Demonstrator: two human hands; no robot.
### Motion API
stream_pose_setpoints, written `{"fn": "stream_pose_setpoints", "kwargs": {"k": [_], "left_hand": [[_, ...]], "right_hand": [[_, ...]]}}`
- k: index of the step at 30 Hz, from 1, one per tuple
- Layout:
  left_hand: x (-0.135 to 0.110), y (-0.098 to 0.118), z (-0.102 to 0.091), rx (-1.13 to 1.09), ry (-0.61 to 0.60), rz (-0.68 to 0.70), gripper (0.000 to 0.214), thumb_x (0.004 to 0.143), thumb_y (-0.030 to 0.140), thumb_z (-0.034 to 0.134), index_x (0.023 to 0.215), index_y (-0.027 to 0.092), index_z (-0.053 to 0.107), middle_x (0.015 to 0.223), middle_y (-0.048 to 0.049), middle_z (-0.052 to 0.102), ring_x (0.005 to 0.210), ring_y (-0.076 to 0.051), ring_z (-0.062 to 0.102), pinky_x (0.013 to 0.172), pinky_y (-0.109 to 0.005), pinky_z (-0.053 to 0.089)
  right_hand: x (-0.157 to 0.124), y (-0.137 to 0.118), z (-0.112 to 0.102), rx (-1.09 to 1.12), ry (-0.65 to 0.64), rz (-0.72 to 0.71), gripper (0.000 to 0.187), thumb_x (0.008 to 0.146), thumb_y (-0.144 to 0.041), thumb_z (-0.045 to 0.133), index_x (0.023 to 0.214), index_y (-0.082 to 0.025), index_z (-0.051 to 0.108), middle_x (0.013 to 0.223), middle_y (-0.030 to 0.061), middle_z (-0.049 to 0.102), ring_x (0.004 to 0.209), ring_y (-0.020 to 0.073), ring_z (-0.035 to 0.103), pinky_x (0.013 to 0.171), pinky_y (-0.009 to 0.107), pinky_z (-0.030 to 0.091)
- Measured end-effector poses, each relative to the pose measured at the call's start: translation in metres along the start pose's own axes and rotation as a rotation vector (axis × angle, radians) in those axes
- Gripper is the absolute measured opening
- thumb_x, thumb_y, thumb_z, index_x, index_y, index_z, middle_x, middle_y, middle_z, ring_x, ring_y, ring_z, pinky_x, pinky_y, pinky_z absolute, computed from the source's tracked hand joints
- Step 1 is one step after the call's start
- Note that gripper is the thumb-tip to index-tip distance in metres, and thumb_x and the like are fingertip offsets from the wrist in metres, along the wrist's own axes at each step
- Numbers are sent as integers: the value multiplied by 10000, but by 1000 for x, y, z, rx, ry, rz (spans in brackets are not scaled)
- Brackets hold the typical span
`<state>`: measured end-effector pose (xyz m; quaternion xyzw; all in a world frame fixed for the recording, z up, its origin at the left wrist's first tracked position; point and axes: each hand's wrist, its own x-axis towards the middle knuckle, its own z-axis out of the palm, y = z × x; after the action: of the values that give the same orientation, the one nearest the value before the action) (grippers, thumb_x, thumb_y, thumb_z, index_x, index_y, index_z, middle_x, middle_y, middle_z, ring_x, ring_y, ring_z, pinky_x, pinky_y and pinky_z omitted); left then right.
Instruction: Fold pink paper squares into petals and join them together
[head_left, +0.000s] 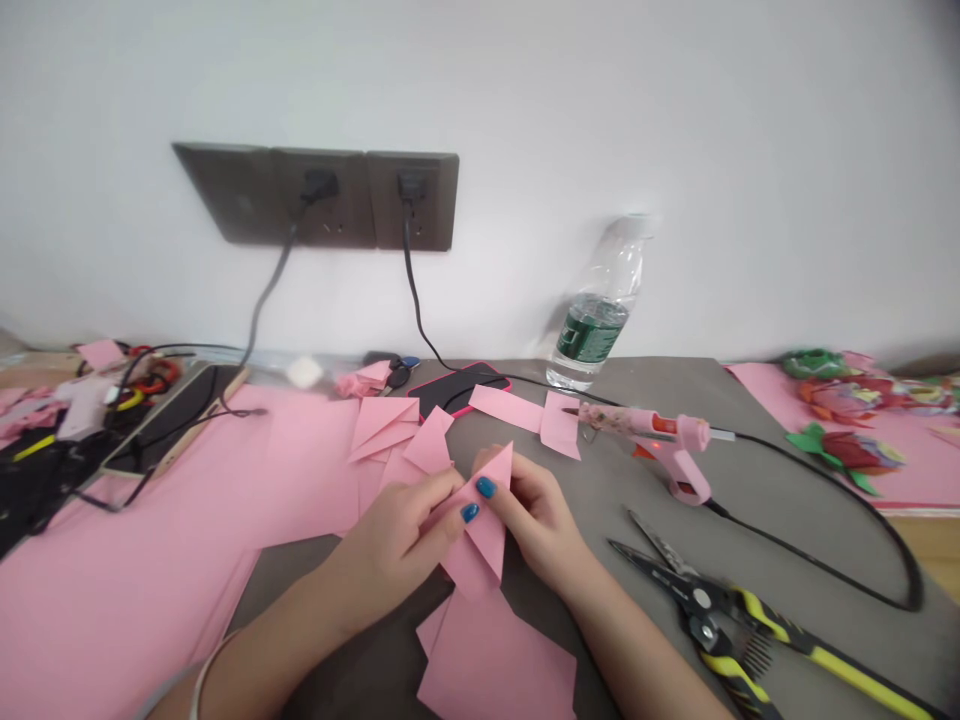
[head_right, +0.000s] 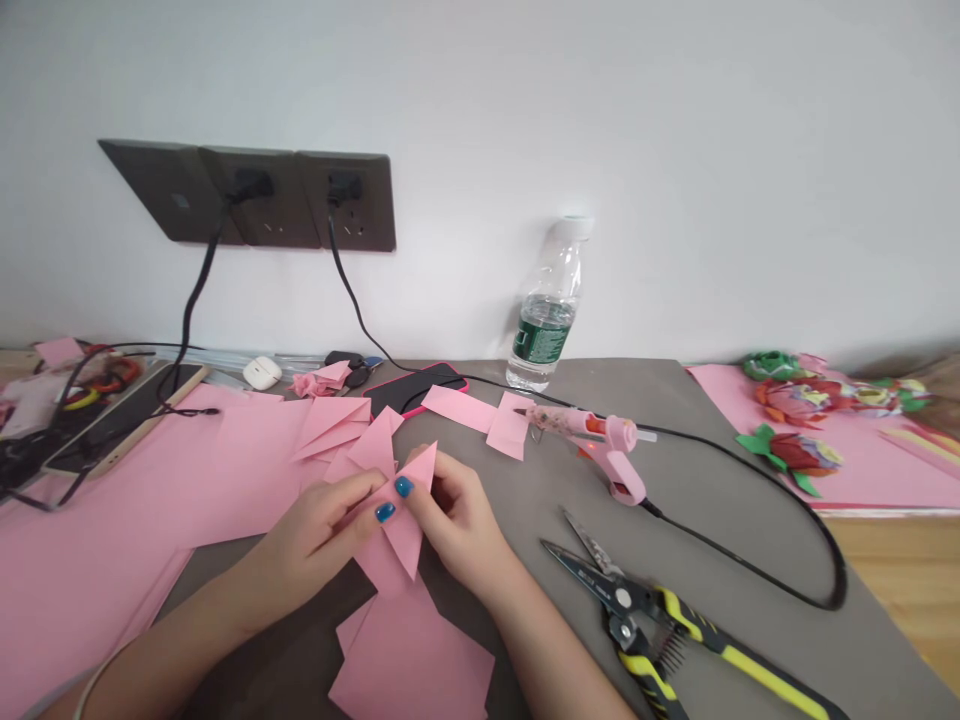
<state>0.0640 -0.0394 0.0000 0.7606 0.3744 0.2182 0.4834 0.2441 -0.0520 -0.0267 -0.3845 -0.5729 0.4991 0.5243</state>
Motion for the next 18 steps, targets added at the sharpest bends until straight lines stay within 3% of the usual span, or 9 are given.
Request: {"fn": "stream_pose_setpoints", "kwargs": {"k": [18], "left_hand": [[0, 5, 1, -4, 10, -26, 419, 1028, 389, 369, 655, 209, 302, 593, 64, 289, 537, -102, 281, 497, -263, 215]], "right_hand": [[0, -3, 1, -56, -3, -49, 326, 984, -419, 530, 745, -198, 541, 725, -4, 464, 641, 151, 404, 578, 279, 335]]}}
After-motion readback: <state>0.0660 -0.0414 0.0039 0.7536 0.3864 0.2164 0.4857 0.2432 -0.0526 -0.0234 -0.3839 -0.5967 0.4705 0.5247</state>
